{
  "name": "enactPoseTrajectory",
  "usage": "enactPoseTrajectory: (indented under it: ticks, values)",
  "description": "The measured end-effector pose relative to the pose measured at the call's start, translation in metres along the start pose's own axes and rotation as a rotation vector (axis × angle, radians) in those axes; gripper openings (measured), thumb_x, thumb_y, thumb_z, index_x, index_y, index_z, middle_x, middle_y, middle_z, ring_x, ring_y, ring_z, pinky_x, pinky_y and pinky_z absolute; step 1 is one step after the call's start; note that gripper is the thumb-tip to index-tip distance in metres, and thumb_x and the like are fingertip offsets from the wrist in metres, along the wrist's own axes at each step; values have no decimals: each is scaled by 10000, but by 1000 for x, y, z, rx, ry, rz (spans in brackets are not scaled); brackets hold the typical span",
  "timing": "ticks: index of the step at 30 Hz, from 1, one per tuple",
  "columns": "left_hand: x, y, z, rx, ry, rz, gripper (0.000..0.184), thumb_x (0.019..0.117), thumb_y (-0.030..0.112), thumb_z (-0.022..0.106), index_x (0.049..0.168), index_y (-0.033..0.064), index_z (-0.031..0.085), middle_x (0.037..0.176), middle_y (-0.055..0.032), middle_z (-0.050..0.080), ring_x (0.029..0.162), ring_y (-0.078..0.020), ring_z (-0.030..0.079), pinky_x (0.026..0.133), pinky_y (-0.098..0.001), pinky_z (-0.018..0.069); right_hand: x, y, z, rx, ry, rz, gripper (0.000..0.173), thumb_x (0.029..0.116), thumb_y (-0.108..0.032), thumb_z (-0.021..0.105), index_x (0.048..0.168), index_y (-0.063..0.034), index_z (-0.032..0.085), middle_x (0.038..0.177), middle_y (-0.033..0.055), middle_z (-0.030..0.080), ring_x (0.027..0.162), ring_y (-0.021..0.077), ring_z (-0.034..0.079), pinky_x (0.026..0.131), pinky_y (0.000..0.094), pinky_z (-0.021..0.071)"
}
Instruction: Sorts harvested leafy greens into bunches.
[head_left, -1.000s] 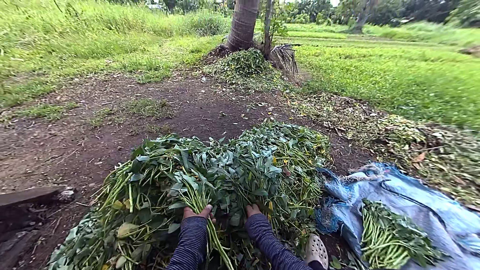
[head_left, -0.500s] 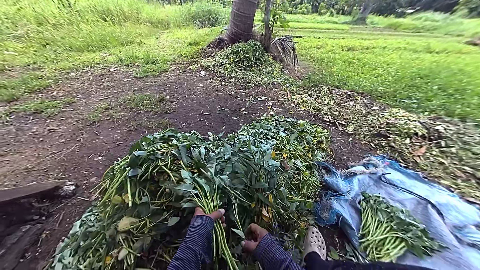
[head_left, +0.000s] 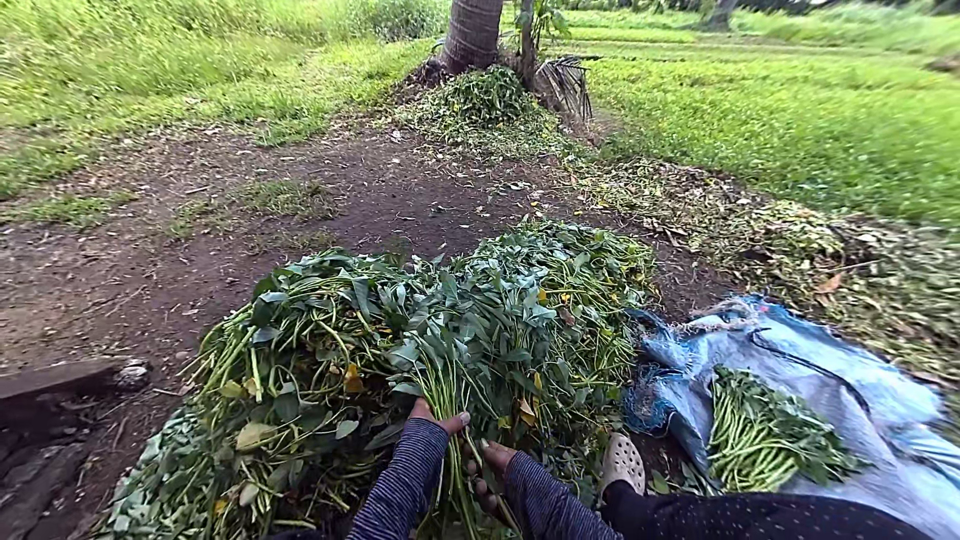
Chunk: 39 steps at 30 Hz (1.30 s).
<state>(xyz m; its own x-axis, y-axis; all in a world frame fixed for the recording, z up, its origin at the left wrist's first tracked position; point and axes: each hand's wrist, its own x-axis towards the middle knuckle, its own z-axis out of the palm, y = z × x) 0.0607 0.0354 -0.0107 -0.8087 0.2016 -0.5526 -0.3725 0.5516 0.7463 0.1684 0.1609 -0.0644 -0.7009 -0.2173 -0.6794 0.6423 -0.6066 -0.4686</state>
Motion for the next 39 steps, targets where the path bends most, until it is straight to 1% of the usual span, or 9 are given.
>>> enactPoseTrajectory:
  ticks: [3,6,10,16,20,23,28,37,39]
  values:
    - [1,-1,-1,24,33,28,901,794,150,900,1478,-40,345,1334,-256,583,1179,-302,641,1012,-442,526,-3,1,17,-140,237,-121,248,1141,-214,334,1275,-48,461,778,30,565,522,88,554,460,229,484]
    - [6,3,-3,50,156,-11,889,816,153,883,1489,-31,333,1323,-273,590,1166,-336,649,984,-476,536,-5,-1,7,-708,263,-278,365,1093,-163,472,1323,116,523,1158,243,658,1035,276,658,959,420,518]
    - [9,2,4,139,184,-37,891,826,161,873,1505,-30,328,1380,-258,573,1276,-325,594,1076,-456,473,-19,-2,16,-1248,312,-342,369,1091,-174,475,1308,107,579,1229,294,670,1189,401,657,1067,525,478]
    - [29,-3,-4,87,274,-60,866,890,155,815,1545,8,268,1336,-259,593,1072,-327,698,901,-481,581,-5,30,-39,-1494,273,215,447,1103,-258,462,1446,21,525,1420,266,585,1362,417,539,1168,586,361]
    - [26,1,-9,27,260,-53,860,880,121,823,1530,21,269,1291,-259,601,953,-311,727,796,-459,615,14,45,-121,-1421,272,-285,575,1085,-410,431,1182,87,702,1154,326,694,1142,465,668,1020,607,493]
    - [19,4,-7,23,254,-56,864,875,119,827,1529,17,272,1296,-256,596,969,-305,721,806,-449,609,-16,-9,-38,-840,343,-119,469,1134,-295,359,1409,33,550,1377,235,606,1248,346,600,1085,491,444]
    - [21,1,-3,-25,289,-65,858,856,105,841,1510,13,294,1300,-269,586,971,-319,721,788,-455,616,-3,7,-7,-939,306,-365,397,1083,-298,487,1256,43,594,1044,212,696,937,311,697,903,501,547]
    - [26,2,-9,24,301,-90,879,869,148,837,1530,17,272,1317,-264,590,1057,-319,701,874,-458,593,-21,5,-7,-678,255,-169,448,1146,-289,274,1365,26,505,1068,177,663,742,223,669,718,390,576]
    - [27,5,-8,23,304,-94,865,872,150,835,1524,20,281,1292,-256,606,1012,-305,716,852,-450,598,-7,6,-10,-918,227,-198,412,1115,-287,415,1299,50,562,1045,199,671,865,259,659,842,430,537]
